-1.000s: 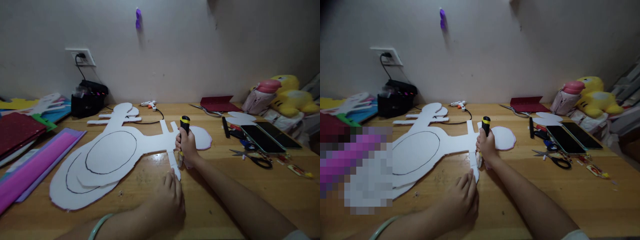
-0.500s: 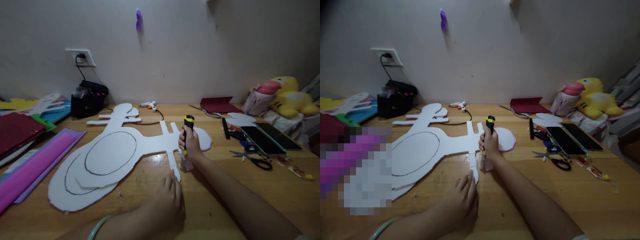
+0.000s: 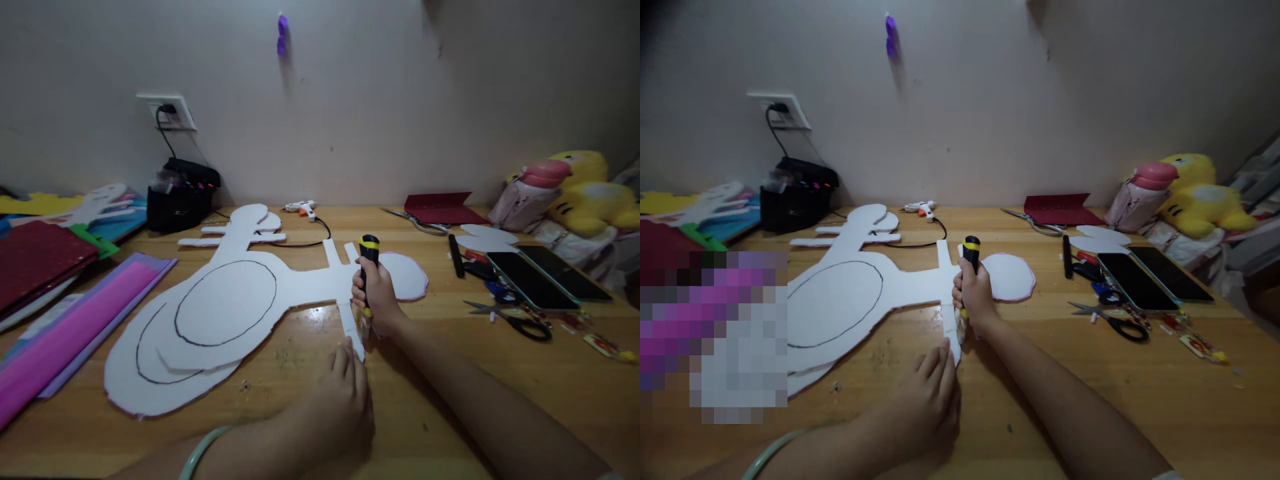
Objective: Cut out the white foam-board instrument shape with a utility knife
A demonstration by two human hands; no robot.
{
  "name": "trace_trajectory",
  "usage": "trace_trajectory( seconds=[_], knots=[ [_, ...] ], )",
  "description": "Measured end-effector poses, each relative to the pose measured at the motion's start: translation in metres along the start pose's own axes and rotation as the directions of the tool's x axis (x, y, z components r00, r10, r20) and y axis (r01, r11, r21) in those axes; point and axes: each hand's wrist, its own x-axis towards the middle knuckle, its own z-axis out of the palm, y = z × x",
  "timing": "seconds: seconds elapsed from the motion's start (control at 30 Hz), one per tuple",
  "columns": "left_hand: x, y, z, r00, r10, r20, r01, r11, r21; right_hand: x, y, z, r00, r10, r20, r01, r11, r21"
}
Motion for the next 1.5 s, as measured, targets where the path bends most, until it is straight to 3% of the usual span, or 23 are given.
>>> trace_trajectory(
  seconds=[0.47, 0.67, 0.83, 1.07, 1.23, 1.5],
  knots=[
    [0.0022, -0.0006, -0.0036, 0.997, -0.007, -0.079, 0.009, 1.0, 0.02, 0.0011, -0.0021, -0.0001, 1.0, 0.005, 0.016, -0.004, 0.997, -0.083],
    [-0.0009, -0.0002, 0.0025, 1.0, 0.021, -0.002, -0.021, 1.0, 0.004, -0.0013, -0.0038, -0.0006, 0.998, 0.042, 0.035, -0.041, 0.998, -0.049],
    [-0.0002, 0.0002, 0.003, 1.0, -0.006, 0.002, 0.006, 1.0, 0.001, -0.003, 0.0004, 0.0001, 0.997, 0.066, 0.04, -0.065, 0.997, -0.037],
    [0.0001, 0.0003, 0.002, 0.999, 0.029, -0.024, -0.028, 0.999, 0.014, -0.0022, -0.0017, 0.0005, 0.997, 0.075, 0.017, -0.075, 0.997, -0.027],
    [-0.0003, 0.0002, 0.003, 0.995, 0.005, -0.101, -0.002, 1.0, 0.028, -0.0022, 0.0003, 0.001, 0.996, 0.088, 0.013, -0.087, 0.995, -0.058],
    [-0.0006, 0.0013, 0.0034, 0.999, 0.004, -0.039, -0.003, 1.0, 0.011, -0.0021, -0.0007, 0.0019, 0.996, 0.094, -0.01, -0.095, 0.987, -0.131]
  ],
)
